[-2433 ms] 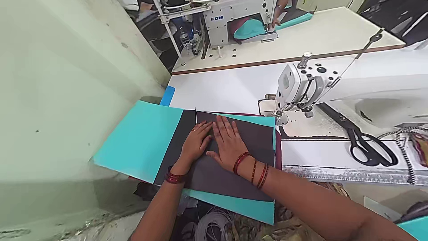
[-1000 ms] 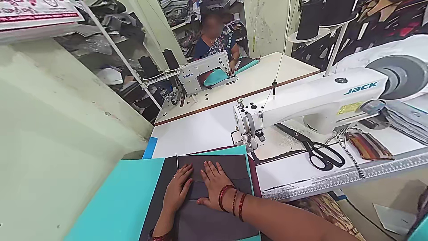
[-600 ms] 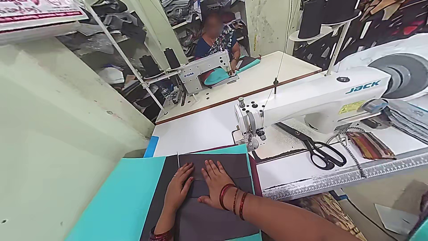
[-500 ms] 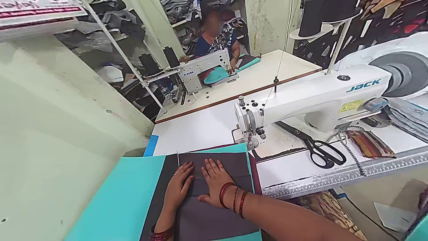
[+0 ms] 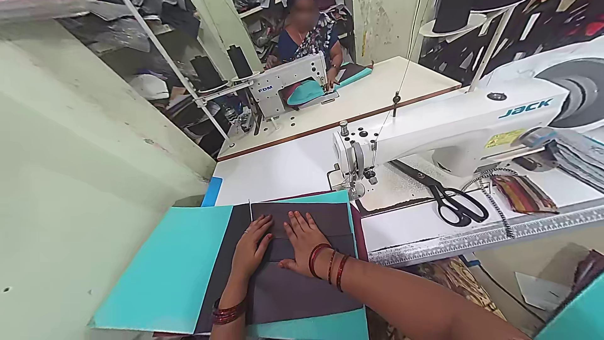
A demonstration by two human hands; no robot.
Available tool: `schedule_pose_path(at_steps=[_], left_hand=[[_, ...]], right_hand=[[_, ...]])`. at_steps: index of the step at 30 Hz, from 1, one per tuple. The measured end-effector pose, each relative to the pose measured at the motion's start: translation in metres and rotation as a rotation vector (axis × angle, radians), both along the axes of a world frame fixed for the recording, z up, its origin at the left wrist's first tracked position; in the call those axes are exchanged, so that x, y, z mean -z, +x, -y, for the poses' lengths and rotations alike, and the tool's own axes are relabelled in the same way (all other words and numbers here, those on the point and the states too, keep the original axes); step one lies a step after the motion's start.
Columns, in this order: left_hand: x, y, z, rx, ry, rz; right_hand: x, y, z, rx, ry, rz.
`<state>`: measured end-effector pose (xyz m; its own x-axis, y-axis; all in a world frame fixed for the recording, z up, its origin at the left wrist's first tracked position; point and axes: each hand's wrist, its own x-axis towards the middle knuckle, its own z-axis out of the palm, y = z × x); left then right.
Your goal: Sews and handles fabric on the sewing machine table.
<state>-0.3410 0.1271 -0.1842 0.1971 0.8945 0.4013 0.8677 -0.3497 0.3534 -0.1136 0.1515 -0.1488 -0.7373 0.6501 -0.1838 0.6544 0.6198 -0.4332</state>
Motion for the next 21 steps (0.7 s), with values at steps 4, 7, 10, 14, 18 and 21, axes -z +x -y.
schedule_pose_path(at_steps=[4,7,10,14,18,21], left_hand=[[0.0006,-0.001,-0.0012,0.001,-0.012,0.004],[0.0007,-0.0011,-0.0011,-0.002,-0.015,-0.001],[0.0008,-0.0012,-0.0001,-0.005,-0.015,-0.007],[0.0015,-0.0017,-0.0007,0.0,-0.003,0.0],[0.001,-0.0021,0.0,0.002,-0.01,-0.001],[-0.0001,-0.0018,0.0007,0.002,-0.017,-0.002]], right_hand=[[0.0029,-0.0011,-0.0013,0.002,0.005,-0.001],[0.0024,-0.0016,-0.0014,-0.001,0.012,0.019],[0.0022,-0.0015,-0.001,0.001,0.01,0.02],[0.002,-0.0016,-0.001,0.003,0.014,0.014],[0.0023,-0.002,-0.0012,0.003,0.017,0.016],[0.0016,-0.0017,-0.0008,-0.001,0.02,0.024]])
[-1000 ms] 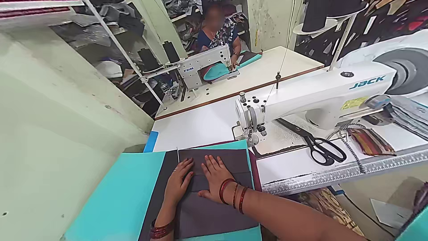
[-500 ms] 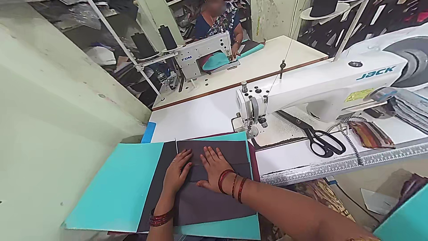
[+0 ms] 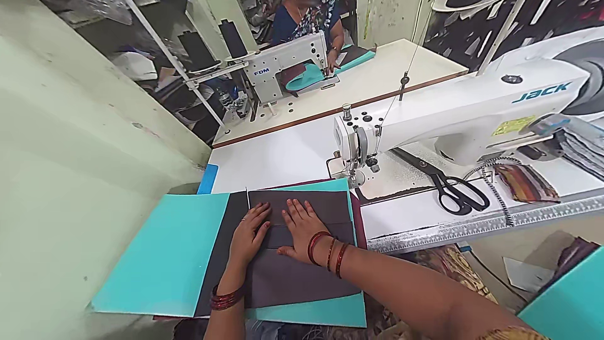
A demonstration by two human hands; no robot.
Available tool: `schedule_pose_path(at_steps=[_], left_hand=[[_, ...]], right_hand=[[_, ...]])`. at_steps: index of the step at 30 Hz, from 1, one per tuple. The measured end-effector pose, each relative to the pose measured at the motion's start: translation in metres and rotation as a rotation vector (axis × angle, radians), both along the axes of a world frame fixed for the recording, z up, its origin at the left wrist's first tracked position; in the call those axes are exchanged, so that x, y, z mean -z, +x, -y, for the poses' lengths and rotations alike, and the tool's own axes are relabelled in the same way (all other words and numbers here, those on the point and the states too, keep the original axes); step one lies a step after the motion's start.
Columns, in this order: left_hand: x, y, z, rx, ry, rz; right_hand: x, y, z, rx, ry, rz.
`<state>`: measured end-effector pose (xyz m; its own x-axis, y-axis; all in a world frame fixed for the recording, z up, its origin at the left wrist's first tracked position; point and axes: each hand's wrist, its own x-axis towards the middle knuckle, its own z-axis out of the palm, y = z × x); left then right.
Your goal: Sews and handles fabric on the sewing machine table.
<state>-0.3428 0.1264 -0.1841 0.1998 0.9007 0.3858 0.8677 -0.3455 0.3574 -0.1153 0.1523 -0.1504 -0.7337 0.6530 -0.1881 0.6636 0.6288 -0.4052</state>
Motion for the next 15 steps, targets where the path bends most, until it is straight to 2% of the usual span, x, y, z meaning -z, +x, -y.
schedule_pose_path(at_steps=[15], left_hand=[[0.0008,0.0006,-0.0007,0.0,0.013,-0.012]], right_hand=[[0.0002,0.0004,0.0002,-0.001,-0.002,0.003]])
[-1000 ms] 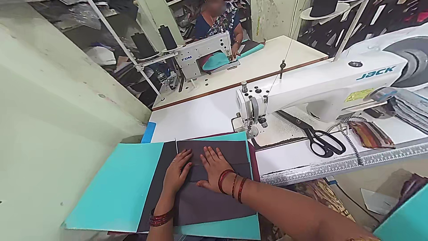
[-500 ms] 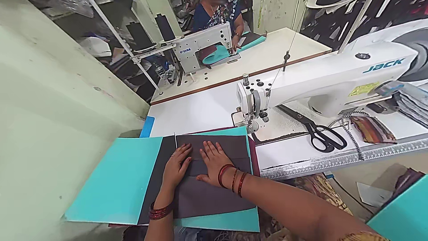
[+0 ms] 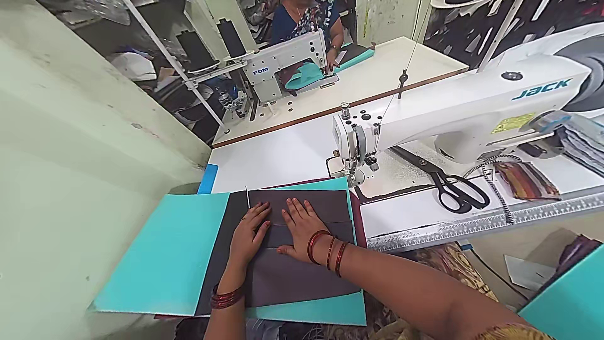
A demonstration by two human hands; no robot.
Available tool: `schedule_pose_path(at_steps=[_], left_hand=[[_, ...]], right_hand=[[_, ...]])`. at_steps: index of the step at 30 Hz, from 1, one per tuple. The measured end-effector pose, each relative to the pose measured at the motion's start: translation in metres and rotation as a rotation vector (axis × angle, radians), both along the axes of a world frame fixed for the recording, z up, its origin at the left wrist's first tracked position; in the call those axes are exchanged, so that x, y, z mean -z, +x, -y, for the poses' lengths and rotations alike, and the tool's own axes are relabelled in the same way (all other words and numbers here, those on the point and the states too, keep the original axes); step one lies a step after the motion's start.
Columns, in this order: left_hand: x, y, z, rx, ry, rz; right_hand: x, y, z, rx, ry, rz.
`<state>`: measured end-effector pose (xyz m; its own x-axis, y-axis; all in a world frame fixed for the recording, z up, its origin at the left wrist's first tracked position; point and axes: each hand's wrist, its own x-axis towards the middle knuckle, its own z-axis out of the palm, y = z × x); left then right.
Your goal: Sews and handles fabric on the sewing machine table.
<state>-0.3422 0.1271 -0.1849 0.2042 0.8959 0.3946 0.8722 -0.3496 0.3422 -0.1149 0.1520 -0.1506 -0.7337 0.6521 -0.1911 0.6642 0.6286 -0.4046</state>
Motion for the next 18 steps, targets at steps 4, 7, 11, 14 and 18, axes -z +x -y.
schedule_pose_path(at_steps=[4,7,11,14,18], left_hand=[[0.0004,-0.001,-0.0005,0.001,0.0,-0.002],[0.0009,-0.0012,-0.0006,0.002,0.003,-0.003],[0.0003,-0.0003,-0.0003,-0.001,0.0,-0.004],[0.0,-0.0001,0.0,-0.002,0.002,-0.002],[0.0003,-0.0008,0.0,0.001,0.003,-0.008]], right_hand=[[-0.0011,0.0001,-0.0006,-0.005,0.002,0.007],[-0.0012,0.0004,-0.0005,-0.005,-0.002,0.007],[-0.0012,0.0004,-0.0004,-0.006,0.001,0.011],[-0.001,0.0004,-0.0003,-0.007,0.0,0.007],[-0.0001,0.0003,-0.0002,-0.003,0.006,0.002]])
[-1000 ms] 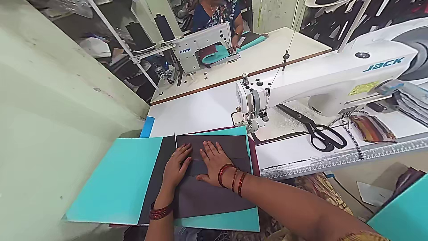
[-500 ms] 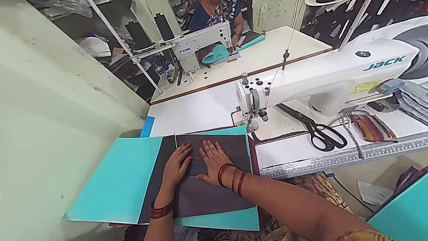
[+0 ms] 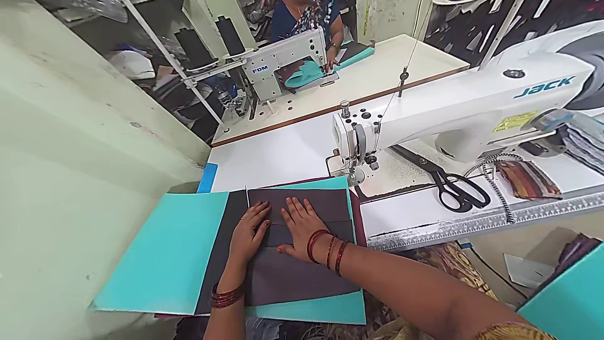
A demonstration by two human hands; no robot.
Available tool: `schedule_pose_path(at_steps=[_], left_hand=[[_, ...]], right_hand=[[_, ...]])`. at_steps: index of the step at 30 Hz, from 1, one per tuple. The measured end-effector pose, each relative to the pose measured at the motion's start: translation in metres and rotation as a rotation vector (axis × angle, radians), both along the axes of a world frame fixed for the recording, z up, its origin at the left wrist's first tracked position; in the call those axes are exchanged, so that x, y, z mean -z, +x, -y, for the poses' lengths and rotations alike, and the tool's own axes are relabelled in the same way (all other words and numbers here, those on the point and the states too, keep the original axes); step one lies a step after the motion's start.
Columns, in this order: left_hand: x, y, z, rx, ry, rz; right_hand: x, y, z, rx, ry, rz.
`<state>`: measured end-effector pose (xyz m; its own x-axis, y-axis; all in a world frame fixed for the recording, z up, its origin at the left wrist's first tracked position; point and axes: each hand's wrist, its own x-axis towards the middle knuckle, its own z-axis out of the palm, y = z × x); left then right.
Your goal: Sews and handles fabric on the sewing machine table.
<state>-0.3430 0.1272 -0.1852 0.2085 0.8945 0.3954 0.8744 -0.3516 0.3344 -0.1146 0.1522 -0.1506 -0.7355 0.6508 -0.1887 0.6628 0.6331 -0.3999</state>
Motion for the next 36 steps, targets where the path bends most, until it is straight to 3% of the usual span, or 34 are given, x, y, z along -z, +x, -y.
schedule_pose_path(at_steps=[11,17,22,25,27,32,36], left_hand=[[-0.001,0.007,0.013,-0.026,-0.081,-0.001],[0.001,0.006,0.026,-0.047,-0.069,-0.03],[-0.003,0.01,0.024,-0.06,-0.064,-0.053],[-0.038,0.053,0.019,-0.23,-0.253,-0.246],[-0.05,0.099,0.015,-0.224,-0.299,-0.311],[-0.01,0.179,-0.008,0.013,-0.179,-0.166],[-0.002,0.181,-0.008,0.062,-0.124,-0.184]], right_hand=[[-0.001,0.015,0.008,-0.016,-0.047,-0.022],[0.007,0.092,0.033,0.135,-0.022,-0.003],[0.023,0.137,0.035,0.336,-0.029,-0.135],[0.033,0.138,0.035,0.386,0.019,-0.217],[0.04,0.135,0.037,0.38,0.106,-0.234],[0.033,0.141,0.027,0.417,0.077,-0.376],[0.024,0.154,-0.006,0.542,0.056,-0.433]])
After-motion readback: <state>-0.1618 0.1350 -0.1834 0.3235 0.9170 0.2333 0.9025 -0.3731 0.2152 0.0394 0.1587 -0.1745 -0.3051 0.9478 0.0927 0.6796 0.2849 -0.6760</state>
